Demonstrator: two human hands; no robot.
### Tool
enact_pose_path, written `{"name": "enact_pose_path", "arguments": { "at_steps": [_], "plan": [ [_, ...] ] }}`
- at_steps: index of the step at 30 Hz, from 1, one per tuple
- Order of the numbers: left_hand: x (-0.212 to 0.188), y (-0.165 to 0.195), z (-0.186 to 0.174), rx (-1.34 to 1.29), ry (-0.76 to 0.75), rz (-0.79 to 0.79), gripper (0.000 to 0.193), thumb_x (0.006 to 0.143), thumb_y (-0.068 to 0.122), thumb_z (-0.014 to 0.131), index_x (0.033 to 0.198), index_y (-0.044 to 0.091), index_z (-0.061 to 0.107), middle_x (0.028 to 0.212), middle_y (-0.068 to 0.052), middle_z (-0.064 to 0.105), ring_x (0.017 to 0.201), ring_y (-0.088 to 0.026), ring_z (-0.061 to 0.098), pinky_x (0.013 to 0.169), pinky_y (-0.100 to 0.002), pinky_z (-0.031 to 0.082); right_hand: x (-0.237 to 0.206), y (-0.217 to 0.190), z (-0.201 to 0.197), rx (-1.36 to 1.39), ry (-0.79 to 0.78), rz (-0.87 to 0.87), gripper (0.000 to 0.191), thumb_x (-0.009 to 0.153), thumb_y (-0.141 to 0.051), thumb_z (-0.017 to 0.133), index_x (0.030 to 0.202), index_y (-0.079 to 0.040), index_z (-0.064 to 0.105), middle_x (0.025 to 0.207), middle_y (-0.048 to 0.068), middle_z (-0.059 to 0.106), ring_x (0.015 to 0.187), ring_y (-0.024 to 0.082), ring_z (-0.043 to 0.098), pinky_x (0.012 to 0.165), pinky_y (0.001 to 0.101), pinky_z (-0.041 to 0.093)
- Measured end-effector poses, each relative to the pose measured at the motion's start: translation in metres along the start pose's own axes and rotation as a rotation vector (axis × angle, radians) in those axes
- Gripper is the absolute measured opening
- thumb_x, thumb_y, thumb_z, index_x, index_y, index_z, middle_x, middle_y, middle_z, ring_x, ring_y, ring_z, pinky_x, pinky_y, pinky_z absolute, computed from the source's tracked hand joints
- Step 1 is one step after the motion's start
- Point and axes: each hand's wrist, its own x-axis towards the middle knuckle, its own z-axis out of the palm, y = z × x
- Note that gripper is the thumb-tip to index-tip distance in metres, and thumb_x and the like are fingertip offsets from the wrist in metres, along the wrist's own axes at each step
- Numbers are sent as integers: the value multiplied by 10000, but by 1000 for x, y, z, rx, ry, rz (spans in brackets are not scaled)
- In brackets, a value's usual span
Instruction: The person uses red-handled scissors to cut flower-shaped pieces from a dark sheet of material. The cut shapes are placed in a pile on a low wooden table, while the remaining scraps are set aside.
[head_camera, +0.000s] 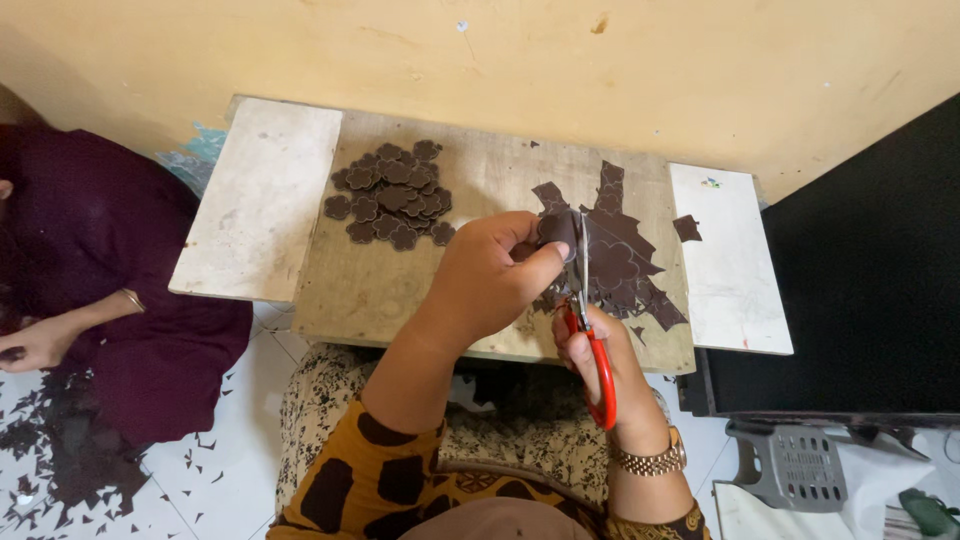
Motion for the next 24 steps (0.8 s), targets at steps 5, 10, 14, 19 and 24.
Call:
{"name": "enact_pose_path", "arguments": {
  "at_steps": [5, 10, 14, 19, 24],
  "plan": [
    [-1, 0, 1, 36, 20, 25, 245, 849, 227, 704, 755, 3, 669, 603, -27, 574, 560, -79, 482, 501, -277, 387, 0, -1, 1, 42, -1, 20, 678, 906, -755, 563, 832, -82, 521, 713, -43, 410, 626, 83, 375, 544, 243, 307],
    [-1, -2, 3, -42, 13, -4, 209, 844, 222, 697, 790, 21, 706, 602, 3, 596, 552, -53, 485, 487, -260, 385, 0, 1, -1, -9, -1, 30, 683, 909, -764, 532, 794, -91, 513, 682, -39, 423, 598, 84, 396, 527, 240, 329],
    [0, -2, 3, -34, 28, 4, 207, 847, 230, 699, 797, 29, 707, 596, 9, 591, 549, -53, 481, 485, -260, 377, 0, 0, -1, 6, 0, 29, 677, 915, -753, 541, 788, -88, 522, 672, -32, 435, 595, 92, 406, 531, 244, 330],
    [2, -3, 4, -165, 48, 38, 133, 885, 172, 705, 895, 39, 704, 738, 18, 681, 646, -48, 588, 584, -234, 475, 1, -4, -1, -28, -10, 23, 678, 918, -750, 535, 796, -83, 508, 691, -31, 421, 605, 93, 407, 535, 247, 344],
    [3, -8, 5, -346, -22, 13, 128, 901, 103, 720, 995, 18, 696, 850, -5, 709, 741, -71, 629, 673, -230, 517, 1, -13, 4, 40, -28, 5, 702, 933, -758, 508, 844, -62, 518, 710, -11, 438, 627, 107, 409, 555, 252, 340]
  ]
}}
